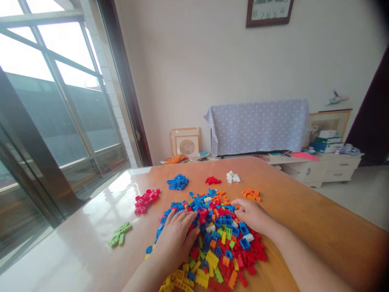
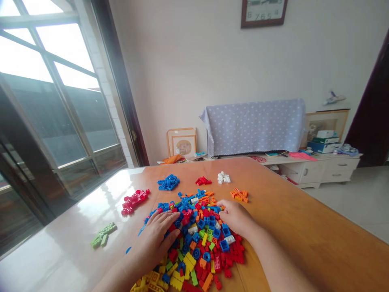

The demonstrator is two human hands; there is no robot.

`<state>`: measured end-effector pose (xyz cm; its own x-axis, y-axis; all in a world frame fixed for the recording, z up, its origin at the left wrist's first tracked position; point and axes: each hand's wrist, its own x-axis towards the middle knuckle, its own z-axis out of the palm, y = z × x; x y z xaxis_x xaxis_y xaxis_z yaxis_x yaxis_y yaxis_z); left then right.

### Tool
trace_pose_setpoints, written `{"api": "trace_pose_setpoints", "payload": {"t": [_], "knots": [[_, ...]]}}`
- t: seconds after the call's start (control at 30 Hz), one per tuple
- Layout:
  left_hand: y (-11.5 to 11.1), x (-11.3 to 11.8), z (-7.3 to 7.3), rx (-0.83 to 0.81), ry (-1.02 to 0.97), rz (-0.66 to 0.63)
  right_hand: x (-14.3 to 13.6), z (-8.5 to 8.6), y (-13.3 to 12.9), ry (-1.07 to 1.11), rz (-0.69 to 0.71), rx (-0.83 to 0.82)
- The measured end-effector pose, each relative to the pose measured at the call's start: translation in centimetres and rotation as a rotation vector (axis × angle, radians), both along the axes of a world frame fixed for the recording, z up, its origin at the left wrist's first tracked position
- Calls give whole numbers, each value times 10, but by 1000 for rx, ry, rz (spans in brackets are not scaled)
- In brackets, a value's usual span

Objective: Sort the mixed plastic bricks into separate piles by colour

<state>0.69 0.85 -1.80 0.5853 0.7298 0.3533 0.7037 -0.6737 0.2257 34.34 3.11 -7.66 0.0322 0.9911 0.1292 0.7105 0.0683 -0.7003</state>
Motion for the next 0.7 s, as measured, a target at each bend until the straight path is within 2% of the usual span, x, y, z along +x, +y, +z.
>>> {"api": "trace_pose_setpoints", "payload": {"t": [0.17,0.4,0.57,0.7], "knots": [[2,-4,8,5,-99,60,-3,2,1,-54,-2,-14],[5,-7,14,-70,-239,127,-6,6,1,-86,-33,-9],[9,-5,19,-131,-255,172,-6,8,2,-67,-24,3],[12,-6,24,-111,-222,162,-6,7,4,-27,-26,9]]}}
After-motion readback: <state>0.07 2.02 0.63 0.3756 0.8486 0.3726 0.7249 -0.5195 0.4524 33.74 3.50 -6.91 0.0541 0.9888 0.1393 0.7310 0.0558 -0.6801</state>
